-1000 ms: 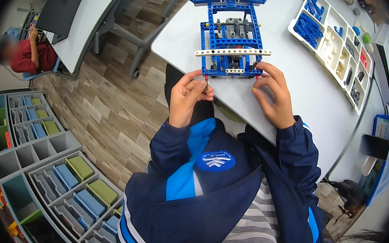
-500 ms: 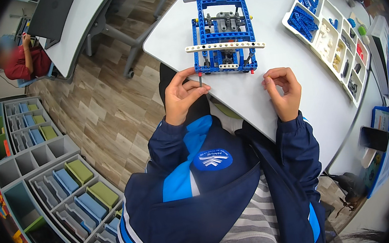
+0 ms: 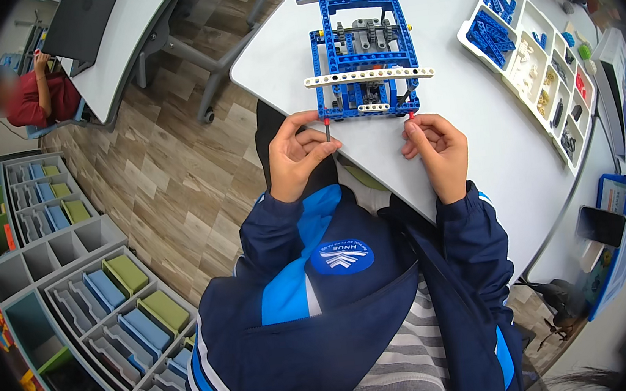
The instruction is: The person assembles a blue Lego Technic structure on a white table, inserting yellow and red connectors and black rods into the frame. They pick parts from a compartmentalized tray and attach them to the growing assembly, occasionally rotating the structure to access different sides.
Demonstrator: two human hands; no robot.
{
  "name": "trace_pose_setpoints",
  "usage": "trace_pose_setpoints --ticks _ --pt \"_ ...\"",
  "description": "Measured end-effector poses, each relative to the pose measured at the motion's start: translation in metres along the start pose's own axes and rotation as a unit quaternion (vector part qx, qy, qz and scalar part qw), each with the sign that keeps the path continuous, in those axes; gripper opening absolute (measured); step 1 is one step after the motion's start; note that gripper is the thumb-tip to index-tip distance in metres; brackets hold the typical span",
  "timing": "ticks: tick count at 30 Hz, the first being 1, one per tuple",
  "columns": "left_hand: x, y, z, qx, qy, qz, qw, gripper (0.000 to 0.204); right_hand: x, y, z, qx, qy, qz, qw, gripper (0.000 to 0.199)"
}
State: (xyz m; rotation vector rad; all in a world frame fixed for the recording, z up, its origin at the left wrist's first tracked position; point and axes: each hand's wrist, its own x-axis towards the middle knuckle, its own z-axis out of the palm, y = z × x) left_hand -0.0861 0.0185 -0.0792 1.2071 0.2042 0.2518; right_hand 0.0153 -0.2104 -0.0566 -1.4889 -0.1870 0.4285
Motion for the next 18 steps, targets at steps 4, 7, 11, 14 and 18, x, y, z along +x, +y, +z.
trace_pose_setpoints --ticks 4,7,11,14,18 --pt "0.000 0.003 0.004 0.018 0.016 -0.005 1.000 0.048 0.001 -0.003 0.007 0.008 0.030 0.002 1.000 0.015" --pt "0.000 0.006 0.005 0.019 0.014 -0.015 1.000 0.048 0.002 -0.004 0.010 -0.006 0.042 -0.008 0.999 0.014" --pt "0.000 0.007 0.006 0.016 0.016 -0.014 1.000 0.048 0.001 -0.003 0.013 -0.042 0.059 -0.018 0.997 0.013" --pt "0.000 0.005 0.005 0.023 0.017 -0.007 1.000 0.050 0.001 -0.003 0.010 -0.029 0.058 -0.032 0.997 0.013" --pt "-0.001 0.000 0.004 0.049 0.032 -0.008 0.998 0.053 0.005 -0.017 -0.018 -0.056 0.130 -0.083 0.986 0.012"
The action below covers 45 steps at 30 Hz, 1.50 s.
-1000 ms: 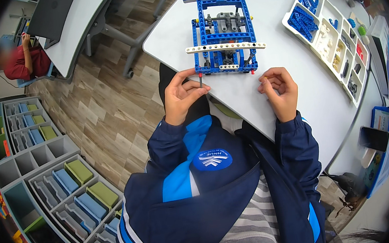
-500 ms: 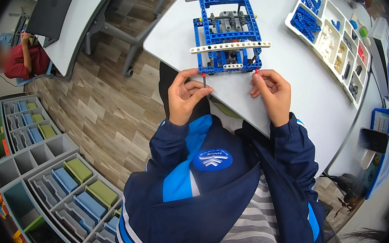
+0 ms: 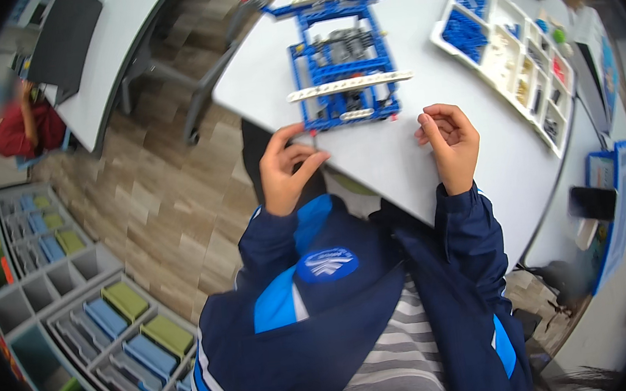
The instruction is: The person assembles a blue Lego Technic structure on a white table, inserting yellow and red connectors and black rods into the frame. They pick parts from a compartmentalized tray and attach them to the growing assembly, occasionally rotating the structure to access different sides.
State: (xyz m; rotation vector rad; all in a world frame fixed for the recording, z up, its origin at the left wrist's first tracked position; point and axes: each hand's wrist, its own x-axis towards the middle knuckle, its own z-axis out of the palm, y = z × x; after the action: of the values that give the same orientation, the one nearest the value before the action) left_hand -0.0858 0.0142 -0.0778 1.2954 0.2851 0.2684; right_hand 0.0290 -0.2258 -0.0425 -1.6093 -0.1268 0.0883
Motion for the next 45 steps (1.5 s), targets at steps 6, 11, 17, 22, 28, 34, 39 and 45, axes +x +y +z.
trace_pose_setpoints --ticks 6,11,17,22,28,34,39,45 --pt "0.003 -0.009 -0.001 -0.025 -0.006 0.020 0.999 0.053 0.082 -0.017 -0.113 -0.176 0.170 -0.172 0.954 0.013" --pt "0.005 -0.015 -0.002 -0.007 0.007 0.040 0.999 0.053 0.174 -0.007 -0.188 -0.249 0.221 -0.172 0.927 0.019" --pt "0.007 -0.024 -0.005 0.012 0.014 0.062 0.998 0.054 0.249 0.020 -0.250 -0.344 0.281 -0.080 0.892 0.015" --pt "0.009 -0.027 -0.006 0.007 0.026 0.068 0.997 0.054 0.260 0.039 -0.275 -0.258 0.244 -0.088 0.931 0.018" --pt "0.011 -0.027 -0.005 0.011 0.017 0.076 0.997 0.055 0.234 0.012 -0.297 -0.188 0.124 -0.072 0.972 0.024" --pt "0.009 -0.026 -0.005 0.018 0.032 0.060 0.998 0.057 0.130 -0.023 -0.225 -0.279 0.134 -0.192 0.931 0.020" --pt "0.010 -0.022 -0.002 -0.003 0.024 0.074 0.997 0.056 -0.012 0.000 -0.055 -0.185 -0.027 -0.128 0.974 0.011" --pt "0.007 -0.021 0.000 0.014 0.027 0.078 0.996 0.054 -0.033 0.009 0.037 -0.150 0.047 -0.094 0.983 0.012"
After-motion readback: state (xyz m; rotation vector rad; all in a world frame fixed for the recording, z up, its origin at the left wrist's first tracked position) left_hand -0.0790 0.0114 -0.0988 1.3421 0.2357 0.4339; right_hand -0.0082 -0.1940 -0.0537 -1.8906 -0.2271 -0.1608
